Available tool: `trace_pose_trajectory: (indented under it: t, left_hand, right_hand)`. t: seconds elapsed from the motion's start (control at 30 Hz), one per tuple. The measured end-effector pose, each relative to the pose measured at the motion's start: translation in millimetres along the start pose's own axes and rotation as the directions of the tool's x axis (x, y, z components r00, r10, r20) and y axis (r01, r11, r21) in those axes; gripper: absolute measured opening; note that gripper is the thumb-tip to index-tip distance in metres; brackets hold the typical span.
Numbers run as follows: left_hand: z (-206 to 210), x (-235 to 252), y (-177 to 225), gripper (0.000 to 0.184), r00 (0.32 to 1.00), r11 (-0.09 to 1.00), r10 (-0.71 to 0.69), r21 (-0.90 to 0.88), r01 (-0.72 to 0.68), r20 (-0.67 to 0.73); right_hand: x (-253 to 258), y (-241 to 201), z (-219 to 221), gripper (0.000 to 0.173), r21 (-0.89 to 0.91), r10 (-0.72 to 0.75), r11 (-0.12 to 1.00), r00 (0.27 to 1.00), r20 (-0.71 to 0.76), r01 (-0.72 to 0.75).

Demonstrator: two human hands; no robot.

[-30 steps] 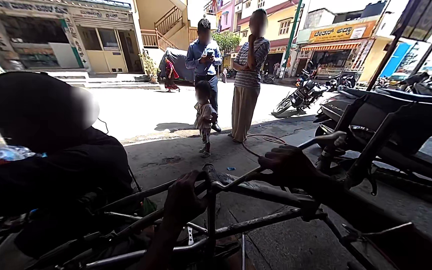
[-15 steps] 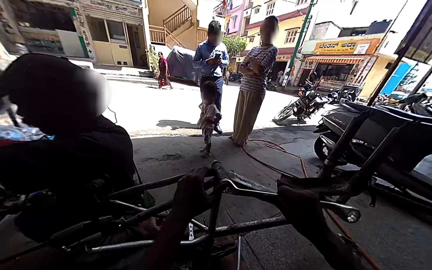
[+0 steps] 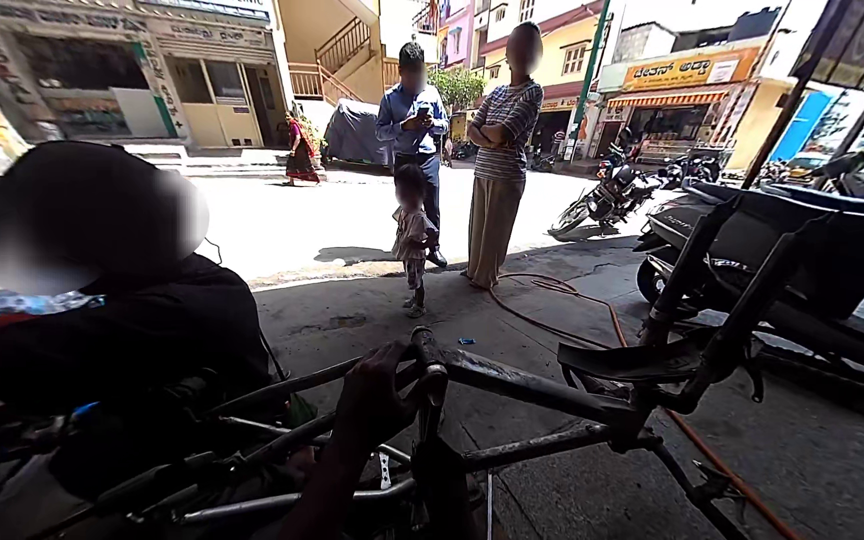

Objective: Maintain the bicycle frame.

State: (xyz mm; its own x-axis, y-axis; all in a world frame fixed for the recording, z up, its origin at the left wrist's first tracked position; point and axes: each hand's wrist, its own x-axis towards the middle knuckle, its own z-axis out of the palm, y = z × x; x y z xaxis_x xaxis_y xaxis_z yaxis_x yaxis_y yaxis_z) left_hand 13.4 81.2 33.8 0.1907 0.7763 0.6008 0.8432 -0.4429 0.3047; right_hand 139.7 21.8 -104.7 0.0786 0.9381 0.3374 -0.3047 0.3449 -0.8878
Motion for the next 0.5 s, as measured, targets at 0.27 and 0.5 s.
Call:
trace_pose_trajectory:
  t: [0.27, 0.5]
  left_hand:
    - [2.0, -1.7, 0.1, 0.053, 1.000, 1.000, 0.020, 0.009, -0.020, 0.019]
    - [-0.1, 0.4, 0.7, 0.047, 0.999, 0.999, -0.044, 0.000, 0.044, -0.010]
  right_hand:
    - [80.1, -41.4, -137.0, 0.054, -0.726, -0.197, 0.574, 0.925, 0.326, 0.378]
    - [119.7, -343.5, -21.0, 0.030, -0.378, 0.230, -0.510, 0.545, 0.806, 0.773]
